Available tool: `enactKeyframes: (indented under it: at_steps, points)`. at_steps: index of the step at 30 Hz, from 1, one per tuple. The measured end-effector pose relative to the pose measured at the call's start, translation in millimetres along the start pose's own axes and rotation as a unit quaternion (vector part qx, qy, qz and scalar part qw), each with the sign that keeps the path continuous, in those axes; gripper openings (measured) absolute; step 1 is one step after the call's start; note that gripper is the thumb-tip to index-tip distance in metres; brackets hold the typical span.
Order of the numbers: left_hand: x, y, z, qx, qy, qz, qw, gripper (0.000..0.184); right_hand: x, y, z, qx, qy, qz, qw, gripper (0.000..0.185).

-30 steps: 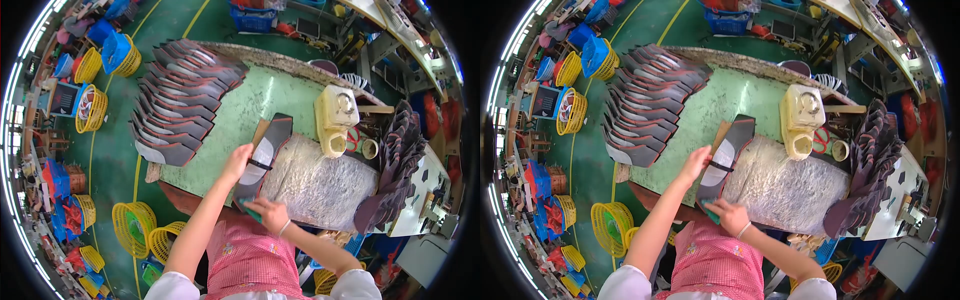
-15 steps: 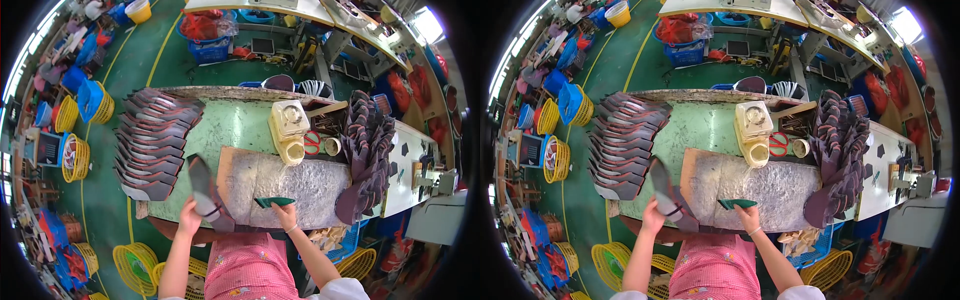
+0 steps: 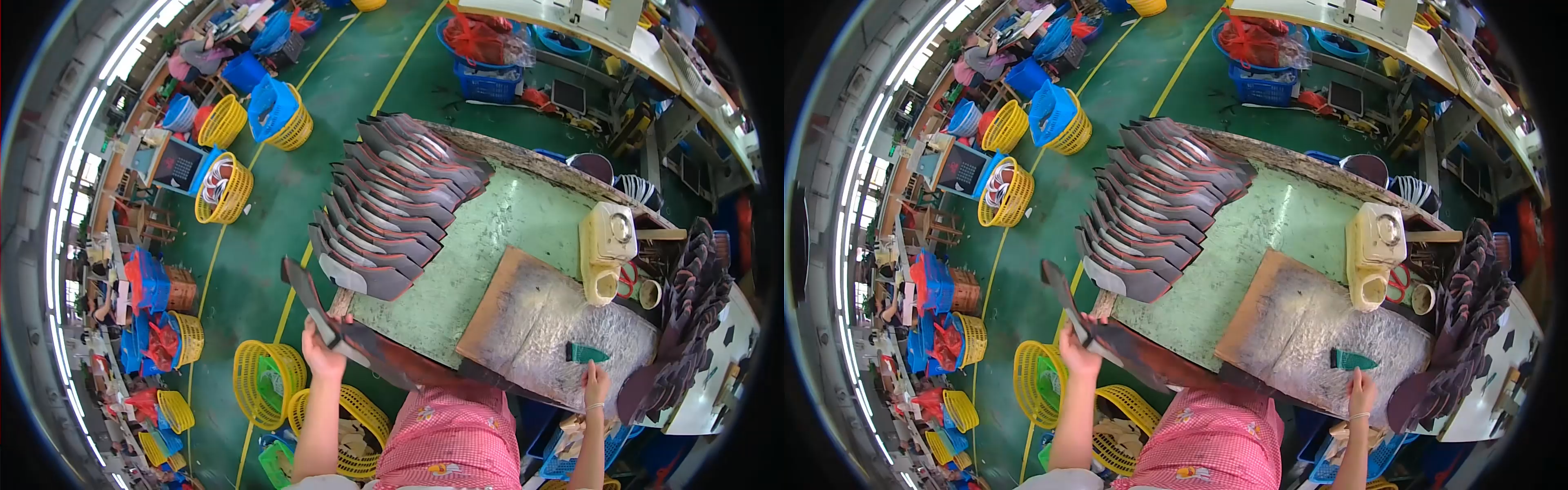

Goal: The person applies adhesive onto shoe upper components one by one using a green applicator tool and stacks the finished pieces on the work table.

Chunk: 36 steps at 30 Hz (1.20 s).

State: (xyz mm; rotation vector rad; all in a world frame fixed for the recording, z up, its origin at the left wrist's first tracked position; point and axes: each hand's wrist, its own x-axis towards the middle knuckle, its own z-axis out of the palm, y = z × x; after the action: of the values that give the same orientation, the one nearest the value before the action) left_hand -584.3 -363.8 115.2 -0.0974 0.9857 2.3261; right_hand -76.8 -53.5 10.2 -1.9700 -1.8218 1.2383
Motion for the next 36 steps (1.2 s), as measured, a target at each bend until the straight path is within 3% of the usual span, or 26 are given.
enactKeyframes:
  at_steps: [1, 2, 4, 6, 7, 9, 11, 14, 16, 17, 19, 24, 28, 30, 33, 36]
  points:
    - [7.4, 4.7, -8.0, 0.06, 0.007, -0.011, 0.998, 0.032, 1.5, -0.3, -1.1, 0.007, -0.015, -0.025, 1.0, 0.051]
    - [17.8, 3.0, -1.3, 0.033, 0.117, 0.033, 0.992, 0.024, 2.2, -15.8, -1.7, 0.001, -0.011, -0.024, 1.0, 0.051]
    - [48.5, 6.0, -31.0, 0.0, 0.15, 0.053, 0.987, 0.02, 6.7, -48.6, -11.9, -0.051, -0.043, -0.056, 0.996, 0.042]
    - [84.9, 7.2, -78.0, -0.015, 0.081, -0.034, 0.996, 0.025, 22.6, -50.2, -19.2, -0.054, -0.004, -0.115, 0.992, 0.036]
    - [88.8, 4.1, -46.5, -0.018, 0.127, -0.056, 0.99, 0.029, 25.2, -79.7, -30.0, -0.041, -0.002, -0.071, 0.997, 0.027]
    - [126.7, -5.9, -82.1, 0.027, 0.267, -0.039, 0.962, 0.032, 50.7, -102.5, -53.8, -0.087, 0.052, -0.141, 0.985, 0.018]
    - [142.5, -7.6, -110.4, 0.076, 0.237, -0.054, 0.967, 0.032, 84.0, -114.7, -69.1, -0.058, 0.135, -0.222, 0.964, 0.019]
    - [137.1, 1.3, -119.3, 0.107, 0.242, -0.074, 0.962, 0.031, 122.7, -141.9, -86.9, -0.105, 0.182, -0.191, 0.959, 0.014]
    - [131.0, 6.6, -121.7, 0.127, 0.243, -0.075, 0.959, 0.031, 151.9, -138.6, -85.3, -0.341, 0.248, -0.259, 0.869, 0.008]
    - [124.0, 5.8, -118.0, 0.143, 0.233, -0.078, 0.959, 0.03, 163.9, -132.9, -82.0, -0.338, 0.251, -0.257, 0.87, 0.008]
    - [115.3, 4.2, -109.8, 0.16, 0.221, -0.078, 0.959, 0.028, 184.8, -124.6, -74.3, -0.515, 0.23, -0.175, 0.807, 0.008]
    - [101.1, 22.4, -82.3, 0.296, 0.243, -0.082, 0.92, 0.042, 217.8, -120.8, -54.0, -0.679, 0.167, -0.145, 0.7, 0.02]
    - [100.3, 44.0, -74.2, 0.376, 0.24, -0.157, 0.881, 0.063, 214.6, -119.3, -58.8, -0.7, 0.142, -0.17, 0.679, 0.018]
    - [107.5, 49.6, -113.1, 0.451, 0.233, -0.112, 0.854, 0.057, 230.5, -95.2, -52.2, -0.711, 0.168, -0.181, 0.659, 0.018]
    - [87.9, 27.3, -47.5, 0.474, 0.174, -0.07, 0.861, 0.053, 233.3, -87.1, -53.5, -0.663, 0.222, -0.258, 0.667, 0.017]
    - [41.7, 14.9, 26.4, 0.495, 0.118, -0.047, 0.859, 0.051, 215.3, -103.2, -70.2, -0.535, 0.282, -0.337, 0.722, 0.013]
